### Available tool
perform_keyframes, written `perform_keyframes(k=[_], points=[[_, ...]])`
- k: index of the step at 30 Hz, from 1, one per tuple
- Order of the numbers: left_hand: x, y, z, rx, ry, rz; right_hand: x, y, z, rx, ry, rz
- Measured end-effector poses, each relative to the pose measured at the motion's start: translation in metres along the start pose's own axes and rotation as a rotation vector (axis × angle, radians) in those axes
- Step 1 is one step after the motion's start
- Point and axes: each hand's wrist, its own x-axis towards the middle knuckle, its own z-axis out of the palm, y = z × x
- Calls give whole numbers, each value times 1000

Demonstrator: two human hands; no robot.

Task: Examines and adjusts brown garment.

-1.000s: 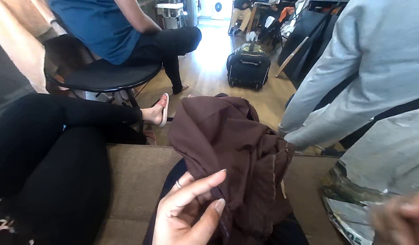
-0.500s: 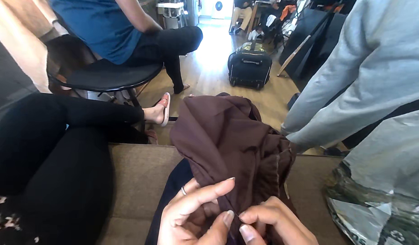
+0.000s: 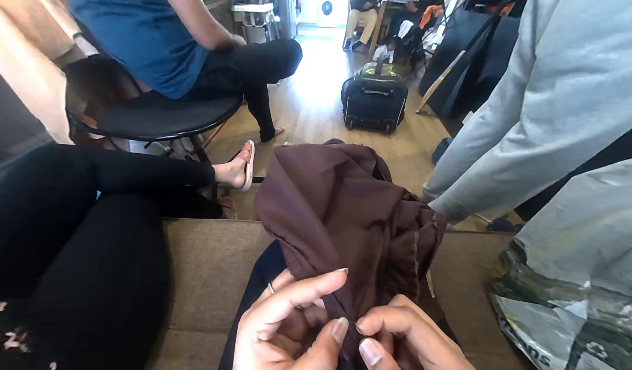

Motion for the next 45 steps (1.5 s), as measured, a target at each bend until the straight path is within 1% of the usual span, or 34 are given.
perform_keyframes(k=[8, 13, 18, 22, 26, 32, 40, 45], points=[[0, 0, -1, 12, -15, -1, 1, -1, -3, -29, -5, 5], [1, 1, -2, -40, -46, -60, 3, 6, -3, -6, -3, -17], [3, 2, -3, -64, -82, -101, 4, 9, -5, -69, 10, -51], [3, 1, -3, -87, -78, -98, 4, 9, -4, -88, 17, -63], [3, 2, -2, -41, -41, -78, 2, 6, -3, -81, 17, -45], [3, 2, -1, -42, -38, -73, 3, 5, -4, -76, 21, -54], [3, 1, -3, -49, -113, -97, 3, 8, -4, 37, 1, 7], [1, 0, 1, -81, -73, -105, 3, 8, -2, 116, -26, 58]])
